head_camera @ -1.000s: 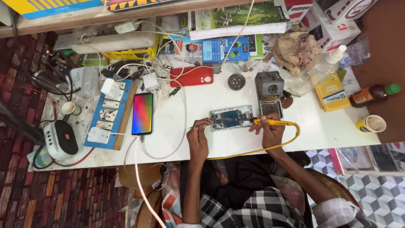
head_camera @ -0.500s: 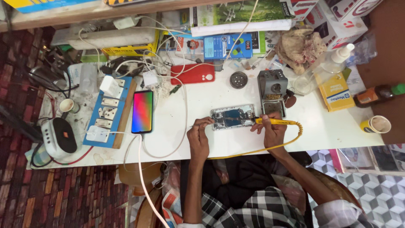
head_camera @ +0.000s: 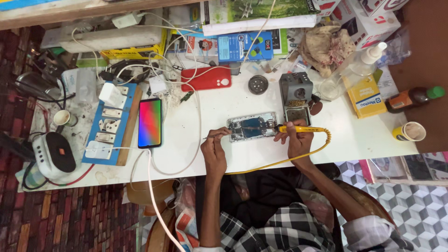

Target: The person uses a soldering iron and a small tool to work on a disassembled mobile phone motherboard. They repeatedly apply the soldering iron to various points on the board while holding the board steady with the other hand.

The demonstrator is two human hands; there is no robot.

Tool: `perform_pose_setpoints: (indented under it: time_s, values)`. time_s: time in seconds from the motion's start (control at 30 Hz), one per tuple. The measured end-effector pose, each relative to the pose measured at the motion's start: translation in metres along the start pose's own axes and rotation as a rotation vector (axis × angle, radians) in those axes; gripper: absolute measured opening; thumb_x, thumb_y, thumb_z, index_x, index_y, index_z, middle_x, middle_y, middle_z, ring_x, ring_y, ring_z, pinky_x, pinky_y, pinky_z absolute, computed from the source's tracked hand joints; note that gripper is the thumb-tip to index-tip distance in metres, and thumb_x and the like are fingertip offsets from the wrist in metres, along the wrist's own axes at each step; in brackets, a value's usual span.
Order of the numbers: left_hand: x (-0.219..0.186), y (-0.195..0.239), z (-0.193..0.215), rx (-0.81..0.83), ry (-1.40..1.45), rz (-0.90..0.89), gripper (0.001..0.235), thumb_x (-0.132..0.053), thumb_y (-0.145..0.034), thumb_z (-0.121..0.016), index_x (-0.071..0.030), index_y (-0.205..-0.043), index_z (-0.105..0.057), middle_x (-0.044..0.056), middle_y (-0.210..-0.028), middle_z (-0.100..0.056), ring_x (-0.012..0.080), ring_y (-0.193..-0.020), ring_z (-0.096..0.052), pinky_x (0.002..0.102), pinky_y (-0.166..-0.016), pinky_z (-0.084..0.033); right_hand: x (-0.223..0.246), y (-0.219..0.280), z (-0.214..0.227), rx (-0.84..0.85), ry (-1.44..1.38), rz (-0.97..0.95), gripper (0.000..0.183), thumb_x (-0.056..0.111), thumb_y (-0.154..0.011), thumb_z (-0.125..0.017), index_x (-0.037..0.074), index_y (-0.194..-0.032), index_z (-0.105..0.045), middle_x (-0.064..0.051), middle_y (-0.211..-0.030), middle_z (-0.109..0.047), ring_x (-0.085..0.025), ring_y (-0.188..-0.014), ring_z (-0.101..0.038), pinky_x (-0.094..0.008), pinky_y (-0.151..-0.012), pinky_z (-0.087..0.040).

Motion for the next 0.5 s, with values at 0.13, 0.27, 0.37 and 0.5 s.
perform_pose_setpoints:
  time_s: [0.13,0.27,0.37,0.5]
  values:
    - [-0.0011,-0.0017,-0.0007,-0.004,-0.002,-0.015,0.025,-0.006,-0.110,-0.040,0.005,-0.102,-0.061,0.016,-0.103,-0.074,0.0232,-0.100,-0.073,0.035,-0.098,-0.055,0.0042,-0.0019,-0.0014,0.010,-0.006,-0.019,0.028,0.022,-0.112,-0.047,-0.001,-0.098,-0.052,-0.015,-0.067,-0.068,-0.015,-0.059,-0.064,-0.025,-0.054,-0.048]
    - [-0.0001,-0.0005,0.0001,-0.008,-0.013,-0.014,0.025,-0.006,-0.110,-0.040,0.005,-0.101,-0.061,0.017,-0.103,-0.074,0.0235,-0.101,-0.073,0.035,-0.098,-0.055,0.0010,-0.0006,-0.0017,0.002,-0.036,-0.038,0.027,0.022,-0.112,-0.047,-0.002,-0.098,-0.051,-0.015,-0.067,-0.067,-0.016,-0.059,-0.065,-0.025,-0.054,-0.048]
    - [-0.0012,0.0005,0.0003,-0.007,-0.018,-0.019,0.026,-0.005,-0.110,-0.041,0.005,-0.101,-0.062,0.017,-0.102,-0.074,0.0240,-0.100,-0.073,0.035,-0.097,-0.054,-0.0012,-0.0002,-0.0011,0.006,-0.041,-0.041,0.027,0.022,-0.112,-0.048,-0.002,-0.098,-0.051,-0.015,-0.068,-0.067,-0.016,-0.060,-0.066,-0.026,-0.054,-0.048]
    - [-0.0045,-0.0012,-0.0007,0.000,0.000,-0.036,0.025,-0.005,-0.110,-0.041,0.005,-0.101,-0.061,0.018,-0.102,-0.073,0.0246,-0.100,-0.072,0.035,-0.098,-0.054,-0.0042,-0.0004,-0.0011,-0.008,-0.048,-0.048,0.026,0.022,-0.110,-0.050,-0.002,-0.098,-0.051,-0.016,-0.066,-0.067,-0.017,-0.058,-0.066,-0.026,-0.052,-0.048]
Point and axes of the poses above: each hand's wrist, its own y-axis away from the middle knuckle, its own z-axis out of the back of the hand, x = y × z, the point moved 8 cm from there along -y, towards the middle knuckle
